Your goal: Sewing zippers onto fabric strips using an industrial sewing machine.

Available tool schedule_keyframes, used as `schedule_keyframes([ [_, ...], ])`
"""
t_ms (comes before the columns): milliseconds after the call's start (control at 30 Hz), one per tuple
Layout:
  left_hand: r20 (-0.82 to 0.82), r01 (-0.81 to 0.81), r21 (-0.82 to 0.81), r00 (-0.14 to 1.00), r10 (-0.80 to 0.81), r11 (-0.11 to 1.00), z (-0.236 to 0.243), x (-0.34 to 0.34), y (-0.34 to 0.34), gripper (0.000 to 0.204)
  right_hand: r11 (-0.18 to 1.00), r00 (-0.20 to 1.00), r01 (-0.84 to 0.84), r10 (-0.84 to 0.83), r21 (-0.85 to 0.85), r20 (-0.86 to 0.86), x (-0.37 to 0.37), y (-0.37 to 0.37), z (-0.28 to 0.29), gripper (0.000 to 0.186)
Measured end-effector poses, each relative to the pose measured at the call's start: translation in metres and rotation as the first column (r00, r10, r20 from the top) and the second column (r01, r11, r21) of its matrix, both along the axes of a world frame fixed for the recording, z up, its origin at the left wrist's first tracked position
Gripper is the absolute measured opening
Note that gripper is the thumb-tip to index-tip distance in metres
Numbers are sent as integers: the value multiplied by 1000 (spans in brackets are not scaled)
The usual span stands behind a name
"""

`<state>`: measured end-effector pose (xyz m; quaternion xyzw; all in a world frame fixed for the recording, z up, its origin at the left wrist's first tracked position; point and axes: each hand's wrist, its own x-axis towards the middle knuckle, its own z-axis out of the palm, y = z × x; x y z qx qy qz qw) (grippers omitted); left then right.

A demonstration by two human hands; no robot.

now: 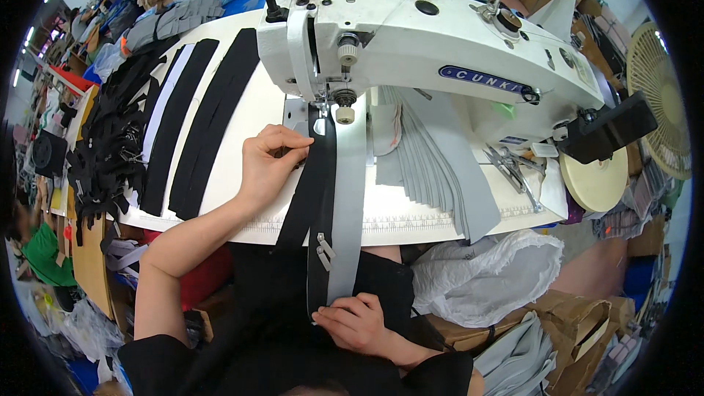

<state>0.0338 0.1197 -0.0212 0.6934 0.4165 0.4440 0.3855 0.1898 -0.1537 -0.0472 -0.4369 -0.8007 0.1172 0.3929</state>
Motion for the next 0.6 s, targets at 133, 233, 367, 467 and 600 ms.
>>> schedule_keyframes([
  [133, 32, 4, -31, 999, -3, 1000, 0, 1, 0, 14, 998, 998, 58, -57, 16, -11, -2, 12, 3, 28],
  [233, 14, -2, -4, 1000, 2, 1000, -2, -1, 0, 13, 996, 995, 91, -90, 20, -32, -2, 23, 8, 27],
  [367, 21, -8, 10, 1000, 7, 1000, -2, 0, 0, 13, 989, 989, 142, -141, 29, -33, 0, 37, 9, 28],
  [467, 27, -13, -8, 1000, 13, 1000, 0, 1, -1, 13, 987, 986, 160, -159, 18, -49, 3, 48, 17, 27],
  [600, 46, -9, -23, 999, 10, 1000, -5, 1, 0, 14, 982, 980, 189, -190, -16, -53, 6, 62, 21, 26],
])
